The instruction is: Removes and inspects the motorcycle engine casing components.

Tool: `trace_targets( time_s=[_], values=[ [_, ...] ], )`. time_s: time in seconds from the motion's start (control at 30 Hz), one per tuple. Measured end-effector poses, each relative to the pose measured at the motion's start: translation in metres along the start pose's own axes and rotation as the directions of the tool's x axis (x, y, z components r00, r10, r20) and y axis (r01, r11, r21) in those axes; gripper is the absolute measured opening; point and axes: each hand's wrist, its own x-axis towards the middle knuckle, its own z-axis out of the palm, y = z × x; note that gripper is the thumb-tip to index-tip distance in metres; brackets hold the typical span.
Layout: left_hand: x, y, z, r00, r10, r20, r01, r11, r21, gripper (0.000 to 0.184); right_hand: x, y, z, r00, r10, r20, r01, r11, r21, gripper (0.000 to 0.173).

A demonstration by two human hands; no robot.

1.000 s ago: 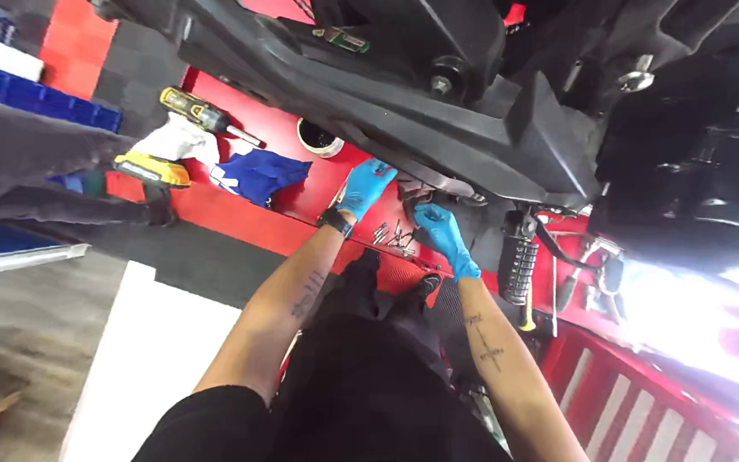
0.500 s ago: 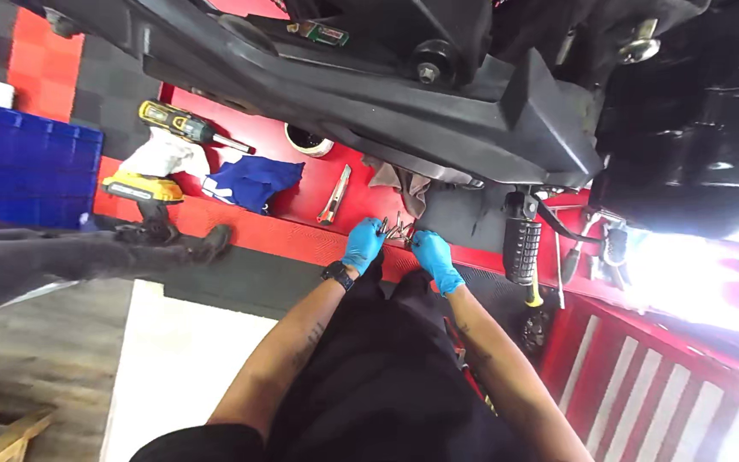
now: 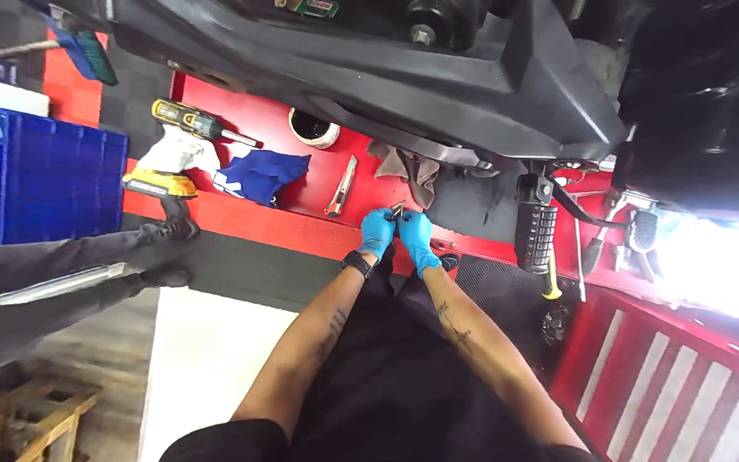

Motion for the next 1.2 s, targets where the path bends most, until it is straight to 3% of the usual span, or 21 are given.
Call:
trace_targets(
  time_s=[0.1, 0.23, 0.47, 0.73, 0.87, 1.07, 1.2],
  values=[
    [0.009, -0.010, -0.004, 0.999, 0.024, 0.032, -0.020, 0.993, -0.114, 0.032, 0.014, 0.013, 0.001, 0.997, -0.016, 0.069, 0.000, 0.975, 0.224, 0.019],
    [0.019, -0.018, -0.009, 0.996, 0.030, 0.089, -0.010, 0.976, -0.215, 0.032, 0.024, 0.025, -0.003, 0.969, -0.036, 0.243, -0.107, 0.829, 0.550, 0.017],
    [0.025, -0.020, -0.015, 0.983, 0.073, 0.168, -0.028, 0.965, -0.260, 0.030, 0.028, 0.029, -0.016, 0.927, -0.091, 0.363, -0.141, 0.813, 0.565, 0.019],
    [0.026, -0.028, -0.015, 0.989, 0.094, 0.112, -0.056, 0.951, -0.305, 0.024, 0.021, 0.029, -0.005, 0.940, -0.145, 0.308, -0.090, 0.766, 0.637, 0.022],
    [0.027, -0.028, -0.014, 0.987, 0.113, 0.111, -0.070, 0.942, -0.328, 0.025, 0.022, 0.022, -0.004, 0.955, -0.070, 0.288, -0.131, 0.773, 0.621, 0.021],
    [0.027, -0.016, -0.018, 0.986, 0.133, 0.102, -0.116, 0.980, -0.161, 0.028, 0.023, 0.020, -0.009, 0.951, -0.121, 0.286, -0.073, 0.807, 0.585, 0.024],
    [0.036, -0.015, -0.022, 0.989, 0.092, 0.115, -0.074, 0.985, -0.156, 0.023, 0.024, 0.025, -0.016, 0.956, -0.097, 0.277, -0.101, 0.778, 0.621, 0.024]
  ],
)
